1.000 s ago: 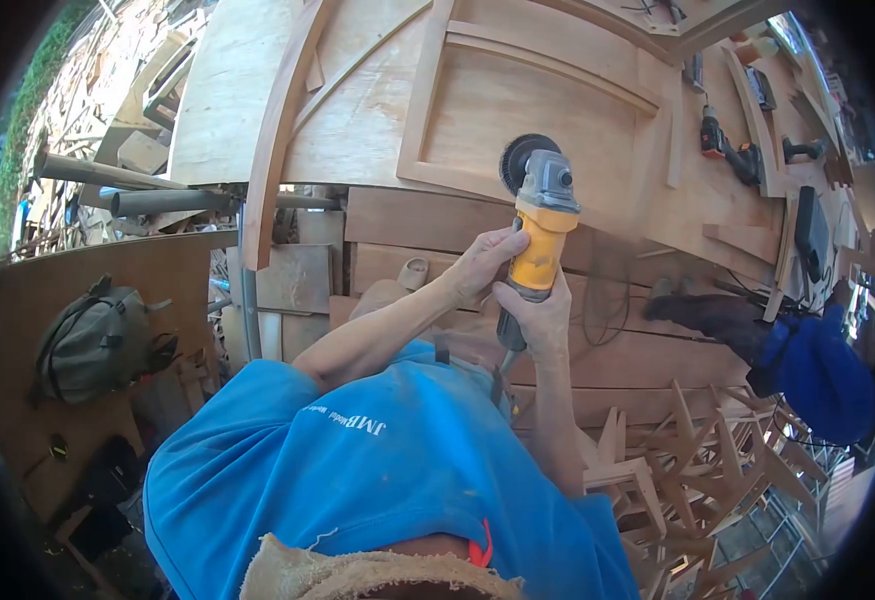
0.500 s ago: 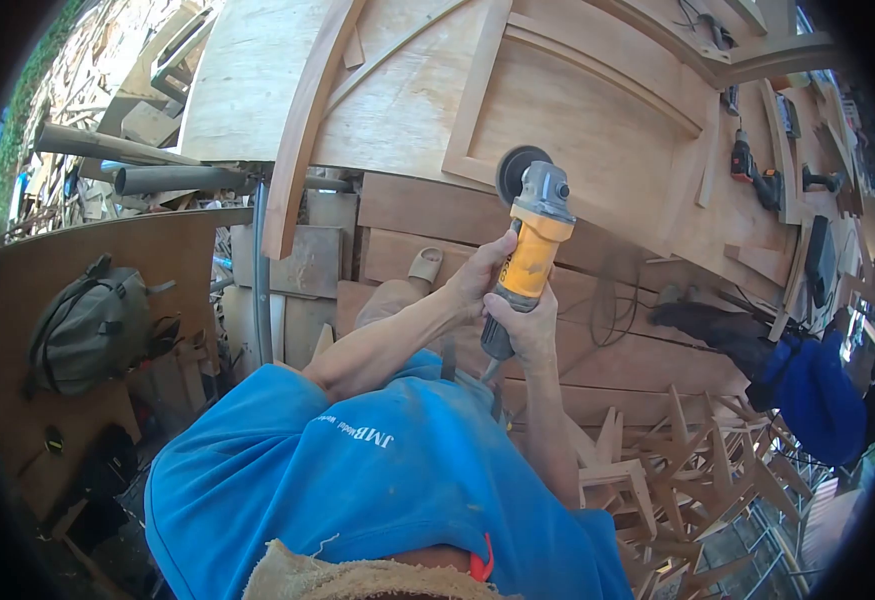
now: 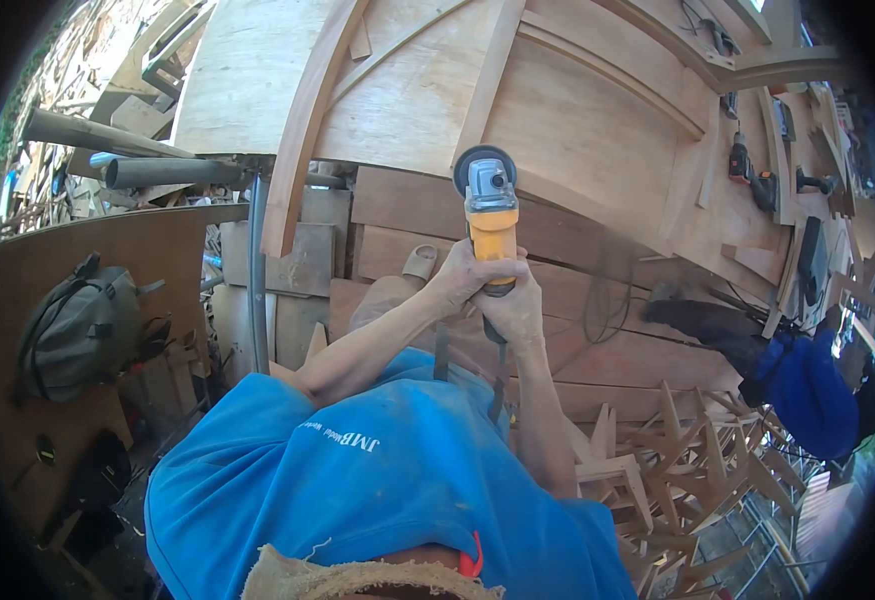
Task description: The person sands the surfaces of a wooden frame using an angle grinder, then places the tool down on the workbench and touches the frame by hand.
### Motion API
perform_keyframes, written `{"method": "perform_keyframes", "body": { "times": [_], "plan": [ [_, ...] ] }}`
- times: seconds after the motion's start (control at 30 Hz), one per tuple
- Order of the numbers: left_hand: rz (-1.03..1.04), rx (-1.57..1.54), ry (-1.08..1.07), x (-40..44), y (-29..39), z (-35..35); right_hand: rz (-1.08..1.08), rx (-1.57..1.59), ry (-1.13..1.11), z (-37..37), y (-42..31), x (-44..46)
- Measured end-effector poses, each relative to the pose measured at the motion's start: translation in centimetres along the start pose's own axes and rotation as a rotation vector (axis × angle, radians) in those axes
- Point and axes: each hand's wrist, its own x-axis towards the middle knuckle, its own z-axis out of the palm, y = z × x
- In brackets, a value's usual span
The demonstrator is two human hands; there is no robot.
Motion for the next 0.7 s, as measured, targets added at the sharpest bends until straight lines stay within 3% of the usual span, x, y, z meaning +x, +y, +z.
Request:
{"method": "perform_keyframes", "body": {
  "times": [0.7],
  "plan": [
    [0.030,0.041,0.081,2.8,-4.1,3.7,0.013,0.018,-0.039,-4.3,2.4,0.8]
  ]
}}
